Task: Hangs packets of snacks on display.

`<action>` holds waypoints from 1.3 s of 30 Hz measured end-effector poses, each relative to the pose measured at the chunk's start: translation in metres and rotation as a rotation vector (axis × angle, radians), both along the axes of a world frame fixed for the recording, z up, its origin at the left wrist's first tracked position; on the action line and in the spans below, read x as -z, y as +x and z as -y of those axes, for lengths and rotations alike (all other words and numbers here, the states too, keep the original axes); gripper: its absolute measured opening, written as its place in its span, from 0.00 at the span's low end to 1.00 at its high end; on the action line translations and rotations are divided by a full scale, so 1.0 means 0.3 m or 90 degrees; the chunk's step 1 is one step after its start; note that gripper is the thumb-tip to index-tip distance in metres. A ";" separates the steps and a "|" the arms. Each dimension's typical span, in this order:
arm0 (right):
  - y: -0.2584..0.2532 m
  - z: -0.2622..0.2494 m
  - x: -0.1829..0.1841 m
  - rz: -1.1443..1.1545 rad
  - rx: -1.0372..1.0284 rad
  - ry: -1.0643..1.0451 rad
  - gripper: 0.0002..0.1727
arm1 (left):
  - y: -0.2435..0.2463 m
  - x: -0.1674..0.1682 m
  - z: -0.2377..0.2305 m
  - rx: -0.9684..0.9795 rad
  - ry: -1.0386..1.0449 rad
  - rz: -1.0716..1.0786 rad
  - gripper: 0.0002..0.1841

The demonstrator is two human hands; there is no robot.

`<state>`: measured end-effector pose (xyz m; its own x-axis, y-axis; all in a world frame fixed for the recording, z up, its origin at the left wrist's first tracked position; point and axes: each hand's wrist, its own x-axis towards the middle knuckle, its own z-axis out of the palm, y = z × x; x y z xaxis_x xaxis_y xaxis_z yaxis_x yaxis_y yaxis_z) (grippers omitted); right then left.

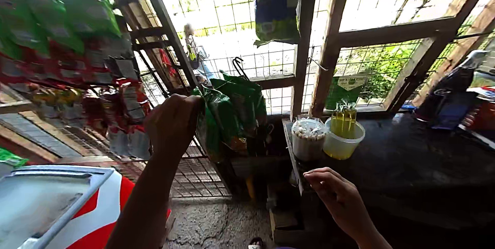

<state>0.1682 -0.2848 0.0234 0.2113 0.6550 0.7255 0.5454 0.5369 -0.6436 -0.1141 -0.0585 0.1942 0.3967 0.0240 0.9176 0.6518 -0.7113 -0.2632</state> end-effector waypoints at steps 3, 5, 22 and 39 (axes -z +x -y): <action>-0.040 -0.084 0.008 -0.004 0.013 0.007 0.10 | -0.021 -0.090 -0.096 0.017 -0.005 -0.026 0.10; -0.080 -0.145 0.019 -0.024 0.013 0.004 0.11 | -0.033 -0.165 -0.141 0.000 0.010 -0.057 0.11; -0.162 -0.406 -0.060 0.164 -0.167 -0.068 0.08 | 0.229 -0.598 -0.397 -0.175 0.035 -0.222 0.09; 0.101 -0.268 0.108 0.096 -0.226 -0.202 0.09 | 0.505 -0.748 -0.350 -0.255 -0.085 -0.164 0.17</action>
<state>0.1985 -0.2043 -0.0090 -0.1571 0.8609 0.4839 0.4636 0.4969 -0.7336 0.0375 0.0466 0.4187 0.5452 0.3325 0.7695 0.8071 -0.4563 -0.3747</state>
